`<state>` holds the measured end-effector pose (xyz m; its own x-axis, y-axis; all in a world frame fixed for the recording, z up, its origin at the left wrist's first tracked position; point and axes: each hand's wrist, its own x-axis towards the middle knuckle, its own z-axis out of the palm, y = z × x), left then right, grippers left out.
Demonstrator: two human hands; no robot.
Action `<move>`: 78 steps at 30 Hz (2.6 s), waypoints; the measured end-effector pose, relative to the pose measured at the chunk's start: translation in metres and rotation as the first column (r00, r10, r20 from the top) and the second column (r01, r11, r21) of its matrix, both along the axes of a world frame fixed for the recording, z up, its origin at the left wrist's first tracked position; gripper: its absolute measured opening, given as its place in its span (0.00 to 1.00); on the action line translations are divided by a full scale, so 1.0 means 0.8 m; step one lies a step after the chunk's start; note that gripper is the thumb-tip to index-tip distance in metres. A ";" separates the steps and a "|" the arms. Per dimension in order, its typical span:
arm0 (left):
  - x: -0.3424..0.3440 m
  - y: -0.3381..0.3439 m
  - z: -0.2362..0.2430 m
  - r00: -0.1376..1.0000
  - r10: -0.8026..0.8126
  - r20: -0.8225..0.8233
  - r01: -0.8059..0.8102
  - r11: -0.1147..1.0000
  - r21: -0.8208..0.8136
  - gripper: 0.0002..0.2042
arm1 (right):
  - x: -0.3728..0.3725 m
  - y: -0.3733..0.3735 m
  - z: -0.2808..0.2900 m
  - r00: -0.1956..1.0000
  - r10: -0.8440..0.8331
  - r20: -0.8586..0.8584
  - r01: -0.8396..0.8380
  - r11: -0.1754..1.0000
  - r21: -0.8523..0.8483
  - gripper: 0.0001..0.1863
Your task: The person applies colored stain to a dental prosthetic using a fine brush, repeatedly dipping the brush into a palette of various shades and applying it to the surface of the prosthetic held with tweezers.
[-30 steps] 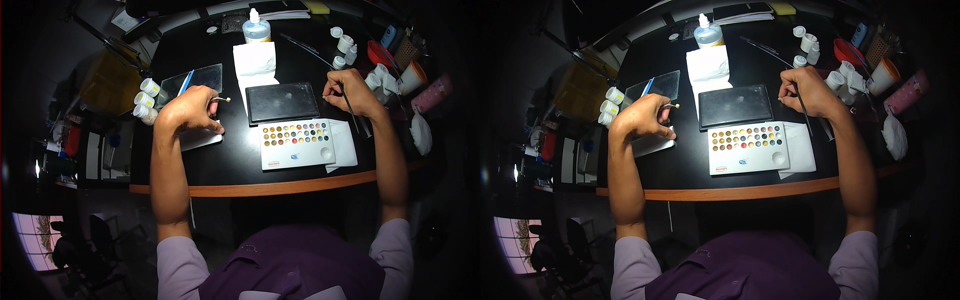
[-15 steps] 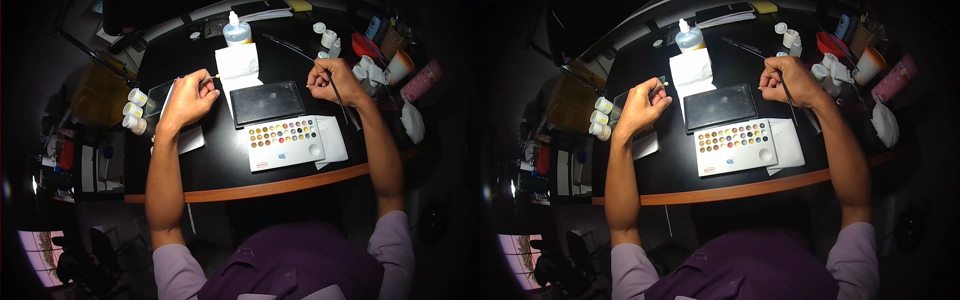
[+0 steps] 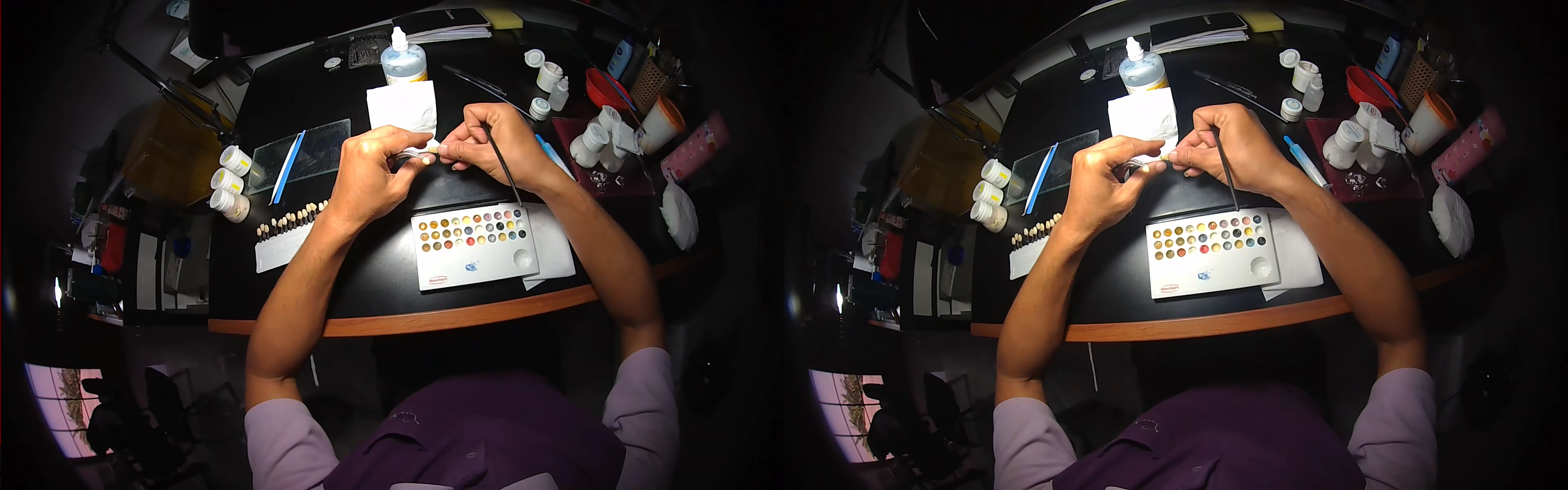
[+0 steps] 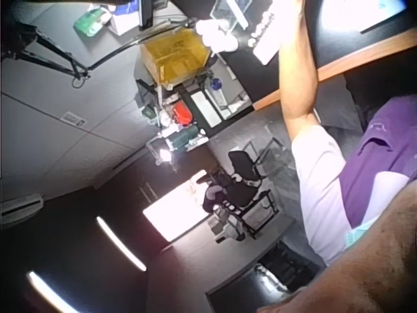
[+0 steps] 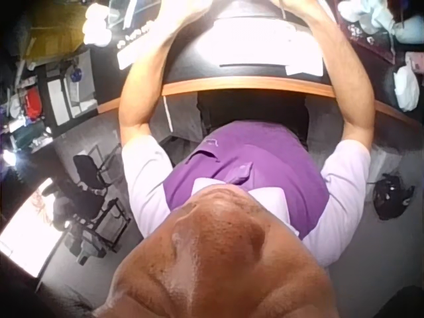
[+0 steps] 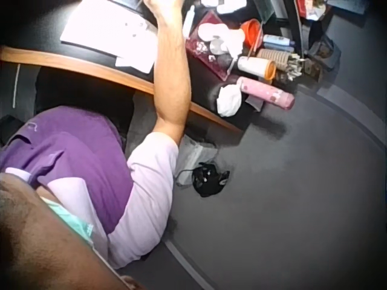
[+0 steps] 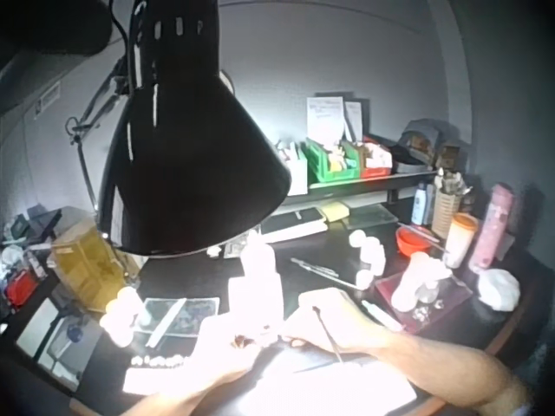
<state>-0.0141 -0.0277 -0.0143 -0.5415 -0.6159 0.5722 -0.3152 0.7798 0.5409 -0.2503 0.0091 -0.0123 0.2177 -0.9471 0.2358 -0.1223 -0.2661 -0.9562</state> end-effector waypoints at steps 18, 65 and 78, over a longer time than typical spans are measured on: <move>0.024 -0.028 0.014 0.948 0.295 0.122 -0.305 0.950 0.070 0.14 | 0.014 -0.054 0.005 0.970 -0.072 -0.233 0.048 0.993 -0.107 0.23; 0.063 -0.048 0.018 0.957 0.092 0.274 -0.107 0.993 0.040 0.17 | -0.017 -0.029 0.034 0.734 0.075 -0.675 -0.126 0.992 -0.028 0.25; 0.059 -0.033 0.009 0.956 0.056 0.288 -0.027 0.994 -0.103 0.18 | -0.003 0.062 0.049 0.941 -0.241 -0.237 0.171 0.945 -0.279 0.18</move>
